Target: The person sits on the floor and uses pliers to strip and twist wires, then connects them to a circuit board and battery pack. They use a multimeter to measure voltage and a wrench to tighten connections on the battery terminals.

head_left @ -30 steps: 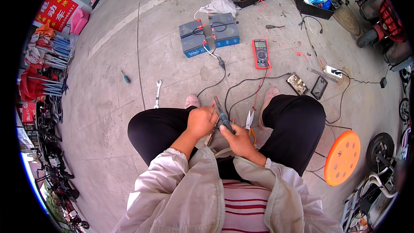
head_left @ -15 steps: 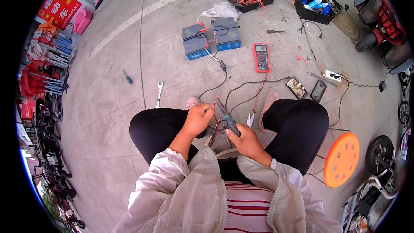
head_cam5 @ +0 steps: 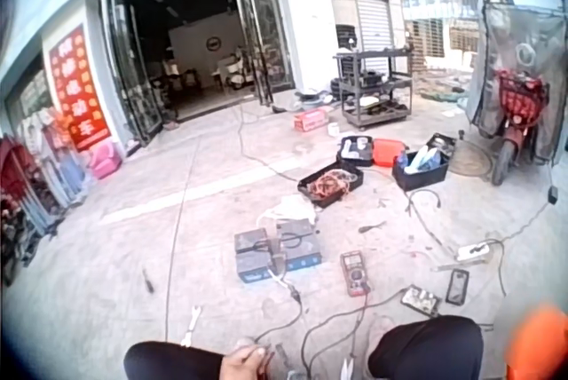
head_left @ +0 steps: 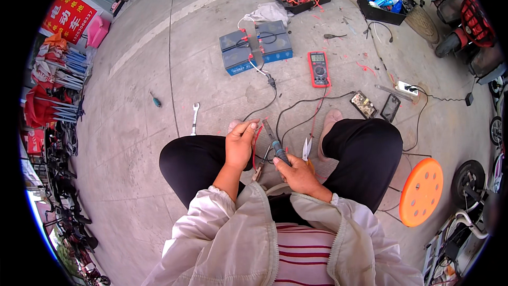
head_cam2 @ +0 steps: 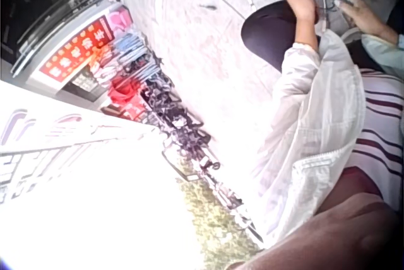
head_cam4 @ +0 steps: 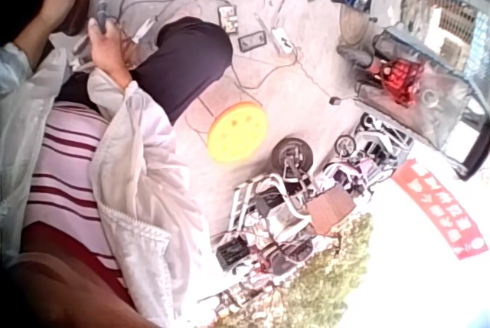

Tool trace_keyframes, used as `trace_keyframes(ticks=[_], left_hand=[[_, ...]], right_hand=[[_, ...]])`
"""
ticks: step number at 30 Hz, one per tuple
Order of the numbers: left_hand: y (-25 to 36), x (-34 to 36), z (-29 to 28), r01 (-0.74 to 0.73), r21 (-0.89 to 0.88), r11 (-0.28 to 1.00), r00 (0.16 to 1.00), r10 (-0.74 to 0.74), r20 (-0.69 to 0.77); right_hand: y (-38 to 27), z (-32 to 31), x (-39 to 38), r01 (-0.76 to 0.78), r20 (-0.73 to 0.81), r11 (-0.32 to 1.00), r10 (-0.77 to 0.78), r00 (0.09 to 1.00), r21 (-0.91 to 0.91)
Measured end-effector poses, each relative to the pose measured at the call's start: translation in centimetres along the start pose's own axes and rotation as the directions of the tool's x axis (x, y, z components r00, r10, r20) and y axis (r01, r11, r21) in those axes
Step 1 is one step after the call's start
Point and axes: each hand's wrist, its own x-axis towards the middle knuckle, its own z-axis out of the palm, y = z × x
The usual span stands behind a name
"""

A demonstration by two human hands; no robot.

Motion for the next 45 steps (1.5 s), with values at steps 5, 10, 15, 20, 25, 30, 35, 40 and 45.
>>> trace_keyframes(ticks=[5,10,15,20,25,30,35,40,45], left_hand=[[0.6,-0.3,0.6,-0.002,-0.107,0.994,1.000,0.003,0.008],[-0.2,0.0,-0.3,-0.159,0.187,0.969,0.987,0.156,0.031],[1.9,-0.6,0.6,-0.194,0.613,0.766,0.977,0.204,0.056],[-0.5,0.2,-0.5,-0.242,0.689,0.683,0.952,0.304,0.034],[-0.3,0.7,0.0,0.047,0.593,0.803,0.996,-0.085,0.036],[-2.4,1.4,-0.5,0.254,0.312,0.916,0.964,-0.267,0.001],[-3.1,1.1,0.2,0.329,0.202,0.922,0.943,-0.332,-0.018],[-3.2,1.0,0.4,0.366,0.206,0.908,0.927,-0.374,0.000],[-4.7,1.0,-0.4,0.173,0.497,0.850,0.981,-0.191,-0.015]], right_hand=[[0.0,0.1,0.2,-0.084,0.027,0.981,0.080,0.996,0.173],[0.3,0.3,0.4,-0.058,0.029,0.976,0.053,0.998,0.208],[0.5,0.0,0.4,0.015,-0.028,1.000,-0.015,0.999,0.003],[-0.4,0.4,-0.2,0.102,-0.065,0.981,-0.114,0.991,-0.166],[0.5,0.4,0.3,0.135,-0.092,0.958,-0.162,0.982,-0.252],[1.9,0.8,1.1,0.179,-0.132,0.946,-0.221,0.966,-0.270],[2.5,0.7,1.5,0.103,-0.178,0.940,-0.168,0.970,-0.325],[2.9,0.5,1.6,0.079,-0.162,0.927,-0.147,0.976,-0.366],[2.2,0.7,1.4,0.048,-0.125,0.928,-0.100,0.987,-0.369]])
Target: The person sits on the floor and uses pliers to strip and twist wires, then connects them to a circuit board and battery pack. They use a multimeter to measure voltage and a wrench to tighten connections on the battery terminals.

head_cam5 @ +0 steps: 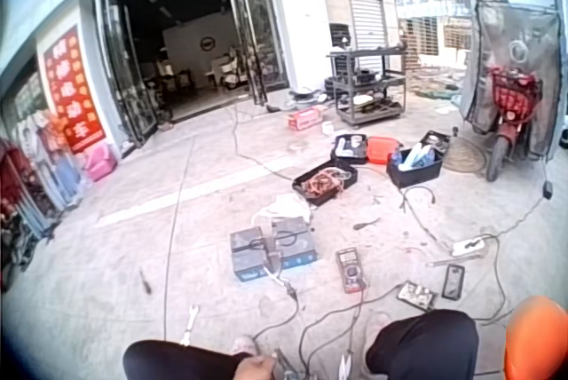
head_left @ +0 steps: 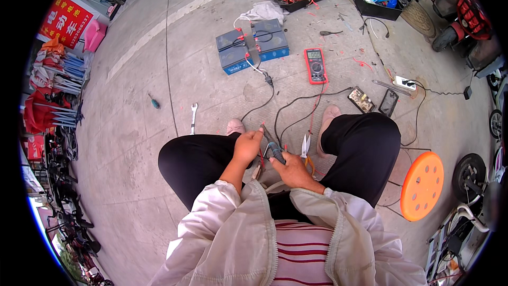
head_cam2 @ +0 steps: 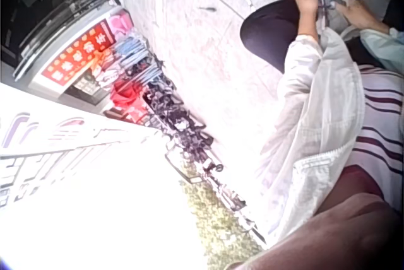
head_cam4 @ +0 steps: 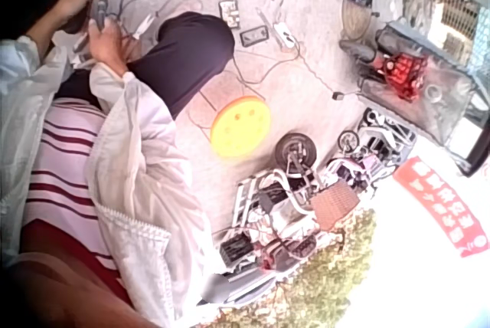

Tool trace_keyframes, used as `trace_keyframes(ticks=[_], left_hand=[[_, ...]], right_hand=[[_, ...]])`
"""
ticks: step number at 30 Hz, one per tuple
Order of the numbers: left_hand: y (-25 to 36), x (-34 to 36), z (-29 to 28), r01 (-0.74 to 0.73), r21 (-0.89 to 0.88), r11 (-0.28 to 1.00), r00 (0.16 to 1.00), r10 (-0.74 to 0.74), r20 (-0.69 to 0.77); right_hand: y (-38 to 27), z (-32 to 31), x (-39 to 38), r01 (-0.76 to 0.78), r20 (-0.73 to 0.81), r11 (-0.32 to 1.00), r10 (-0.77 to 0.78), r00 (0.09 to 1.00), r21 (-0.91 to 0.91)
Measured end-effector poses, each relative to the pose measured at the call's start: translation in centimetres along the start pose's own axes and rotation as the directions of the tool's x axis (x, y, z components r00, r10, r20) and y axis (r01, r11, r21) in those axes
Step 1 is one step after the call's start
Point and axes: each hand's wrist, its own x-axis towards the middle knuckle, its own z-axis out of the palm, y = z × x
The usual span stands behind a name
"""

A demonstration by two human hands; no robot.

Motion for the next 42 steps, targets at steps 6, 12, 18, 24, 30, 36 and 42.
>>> trace_keyframes(ticks=[6,12,18,24,30,36,42], left_hand=[[1.2,-0.8,0.3,-0.066,0.241,0.968,0.996,0.079,-0.045],[-1.6,-0.4,1.7,-0.101,0.339,0.935,0.974,0.162,-0.158],[-1.9,-0.5,3.5,-0.057,0.362,0.930,0.968,0.140,-0.206],[-2.6,0.1,3.6,-0.083,0.273,0.958,0.945,0.163,-0.283],[-0.7,0.1,3.4,-0.056,0.279,0.959,0.922,0.157,-0.354],[-0.9,1.1,3.1,-0.093,0.126,0.988,0.917,0.134,-0.376],[0.2,0.9,0.5,-0.246,-0.270,0.931,0.947,0.172,-0.270]], right_hand=[[-0.1,-0.2,-0.2,-0.100,0.055,0.990,0.095,0.994,0.103],[-1.0,-0.5,-0.3,-0.186,0.114,0.957,0.164,0.980,0.223],[1.5,1.9,1.1,-0.194,-0.004,0.943,0.202,0.979,0.271],[1.7,2.9,2.0,-0.178,-0.063,0.953,0.199,0.978,0.246],[-0.1,2.9,2.6,-0.101,-0.084,0.917,0.144,0.986,0.386],[-0.4,2.3,3.5,-0.079,-0.075,0.918,0.117,0.990,0.389],[-1.7,-0.9,3.5,0.050,0.041,0.978,-0.059,0.997,0.204]])
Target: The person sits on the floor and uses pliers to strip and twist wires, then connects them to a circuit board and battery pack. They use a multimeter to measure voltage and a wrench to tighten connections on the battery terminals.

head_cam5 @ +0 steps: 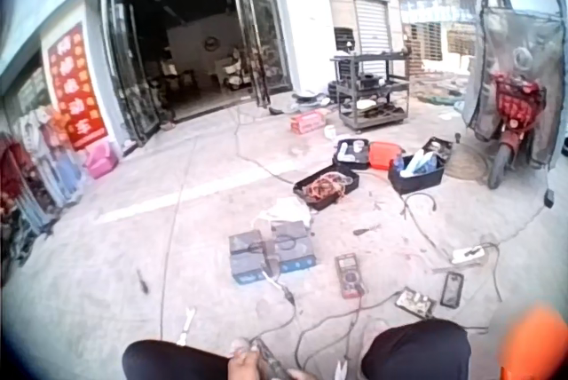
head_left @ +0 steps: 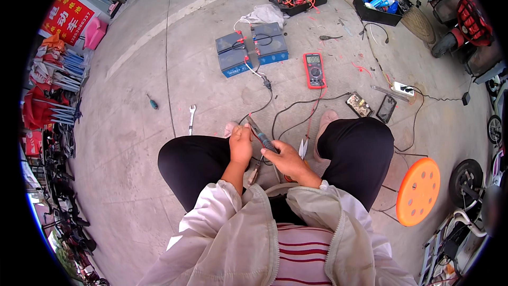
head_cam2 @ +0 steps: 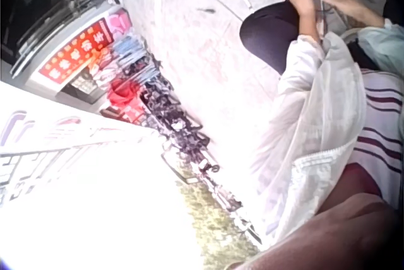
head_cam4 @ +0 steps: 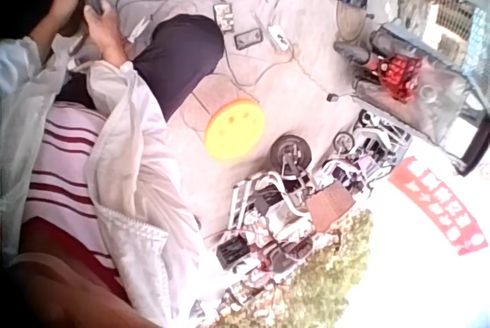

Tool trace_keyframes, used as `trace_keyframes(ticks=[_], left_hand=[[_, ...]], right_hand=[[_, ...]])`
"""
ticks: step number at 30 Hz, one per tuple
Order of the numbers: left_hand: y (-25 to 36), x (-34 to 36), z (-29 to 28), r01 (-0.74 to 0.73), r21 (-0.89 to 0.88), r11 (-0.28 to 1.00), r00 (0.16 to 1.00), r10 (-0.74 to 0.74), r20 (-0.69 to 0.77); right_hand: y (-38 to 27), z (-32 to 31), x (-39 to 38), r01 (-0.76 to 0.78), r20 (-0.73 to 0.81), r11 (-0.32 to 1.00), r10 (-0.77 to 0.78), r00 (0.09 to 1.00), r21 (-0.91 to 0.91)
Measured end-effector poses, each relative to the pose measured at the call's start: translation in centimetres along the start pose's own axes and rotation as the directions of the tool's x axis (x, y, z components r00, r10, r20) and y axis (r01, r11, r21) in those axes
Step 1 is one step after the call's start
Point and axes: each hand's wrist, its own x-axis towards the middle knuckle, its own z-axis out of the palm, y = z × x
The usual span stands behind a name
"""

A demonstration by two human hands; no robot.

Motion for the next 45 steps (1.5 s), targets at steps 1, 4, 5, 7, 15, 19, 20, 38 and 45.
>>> trace_keyframes(ticks=[1,4,5,7,15,19,20,38,45], left_hand=[[0.9,-0.1,-0.1,0.033,-0.056,0.998,0.999,-0.032,0.025],[2.0,-0.2,-0.3,0.125,-0.214,0.969,0.988,-0.102,0.114],[2.1,-0.3,-0.3,0.148,-0.261,0.954,0.983,-0.112,0.146],[2.4,-0.4,-0.4,0.186,-0.300,0.935,0.971,-0.128,0.203],[4.1,-0.5,-1.1,0.361,-0.476,0.802,0.931,-0.275,0.242],[4.3,-0.5,-2.0,0.349,-0.511,0.785,0.935,-0.258,0.243],[4.4,-0.6,-2.3,0.310,-0.451,0.837,0.947,-0.229,0.227],[6.1,-1.6,-1.5,0.081,-0.411,0.908,0.997,-0.075,0.032],[7.6,-1.6,-2.8,0.169,-0.411,0.896,0.983,-0.181,0.010]], right_hand=[[-0.1,-0.3,-0.2,0.042,-0.001,0.998,-0.043,0.999,-0.039],[0.3,-0.9,-1.0,0.100,0.002,0.992,-0.101,0.995,-0.073],[0.4,-0.9,-1.2,0.114,-0.002,0.989,-0.115,0.993,-0.097],[0.5,-1.0,-1.5,0.137,-0.011,0.980,-0.140,0.990,-0.142],[0.0,0.0,-2.6,0.262,-0.136,0.923,-0.309,0.941,-0.284],[-1.7,0.1,-3.1,0.026,-0.067,0.998,-0.030,0.997,-0.052],[-1.9,0.2,-3.2,0.031,-0.054,0.999,-0.032,0.998,-0.032],[-1.9,0.6,-3.3,0.309,-0.037,0.936,-0.319,0.947,-0.169],[0.3,1.5,-3.0,0.191,-0.260,0.981,-0.177,0.949,0.033]])
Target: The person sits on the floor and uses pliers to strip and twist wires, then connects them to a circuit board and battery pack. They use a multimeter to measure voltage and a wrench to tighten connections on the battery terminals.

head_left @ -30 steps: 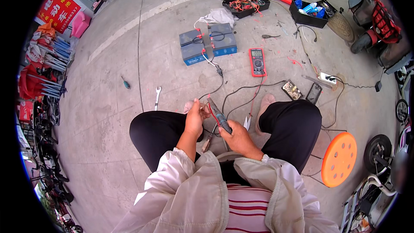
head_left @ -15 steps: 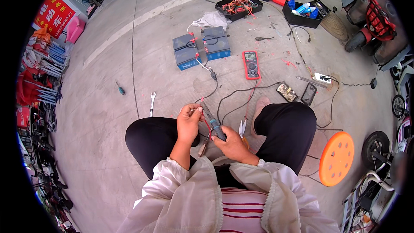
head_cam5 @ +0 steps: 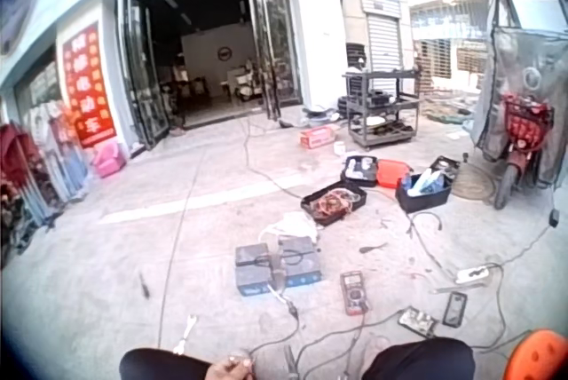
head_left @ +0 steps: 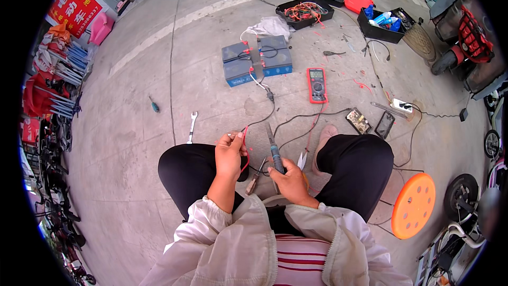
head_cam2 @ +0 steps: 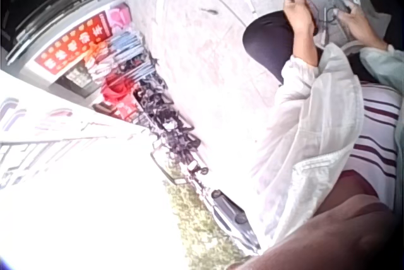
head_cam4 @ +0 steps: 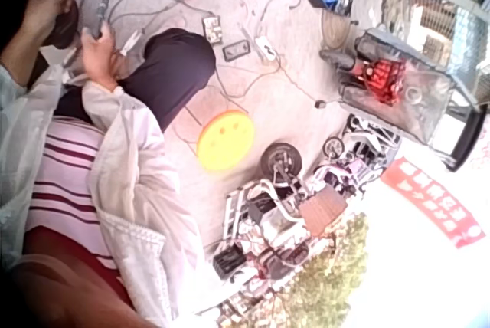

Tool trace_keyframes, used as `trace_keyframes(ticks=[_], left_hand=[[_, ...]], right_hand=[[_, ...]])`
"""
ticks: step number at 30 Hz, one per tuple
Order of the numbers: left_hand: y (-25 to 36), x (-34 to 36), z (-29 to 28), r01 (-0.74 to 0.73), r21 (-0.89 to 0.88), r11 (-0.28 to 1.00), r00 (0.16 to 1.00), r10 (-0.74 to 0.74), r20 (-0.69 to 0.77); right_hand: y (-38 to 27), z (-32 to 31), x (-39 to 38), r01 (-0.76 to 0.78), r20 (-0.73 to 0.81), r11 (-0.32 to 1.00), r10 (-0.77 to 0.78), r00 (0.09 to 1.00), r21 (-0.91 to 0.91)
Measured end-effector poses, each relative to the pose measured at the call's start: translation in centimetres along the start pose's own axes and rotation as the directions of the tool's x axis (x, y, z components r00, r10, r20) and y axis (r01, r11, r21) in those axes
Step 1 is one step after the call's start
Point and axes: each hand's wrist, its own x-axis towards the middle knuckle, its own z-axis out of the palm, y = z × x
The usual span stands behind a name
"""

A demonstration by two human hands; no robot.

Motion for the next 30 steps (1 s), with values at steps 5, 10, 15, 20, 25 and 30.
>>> trace_keyframes(ticks=[5,10,15,20,25,30], left_hand=[[-0.3,-2.9,0.0,0.188,0.042,0.981,0.906,-0.190,0.378],[-0.5,-4.2,-0.9,0.275,0.013,0.961,0.874,-0.255,0.414],[0.4,-4.7,-1.1,0.302,-0.154,0.941,0.866,-0.204,0.457],[0.9,-5.5,-2.1,0.219,-0.006,0.976,0.878,-0.194,0.438],[2.2,-6.3,-2.1,0.112,0.174,0.978,0.869,-0.181,0.460],[3.2,-6.4,-2.5,0.058,0.270,0.961,0.862,-0.185,0.473]], right_hand=[[0.6,-0.2,0.6,-0.189,0.032,0.956,0.186,0.982,0.224],[0.7,0.7,0.3,-0.186,0.182,0.942,0.138,0.973,0.278],[1.5,1.0,0.1,-0.103,0.176,0.976,0.070,0.982,0.190],[0.8,1.4,-0.3,-0.017,0.048,1.000,0.017,0.999,-0.014],[0.6,1.5,-0.5,0.001,-0.026,0.997,-0.003,1.000,-0.075],[-0.7,1.0,-0.4,0.120,-0.204,0.986,-0.142,0.969,-0.116]])
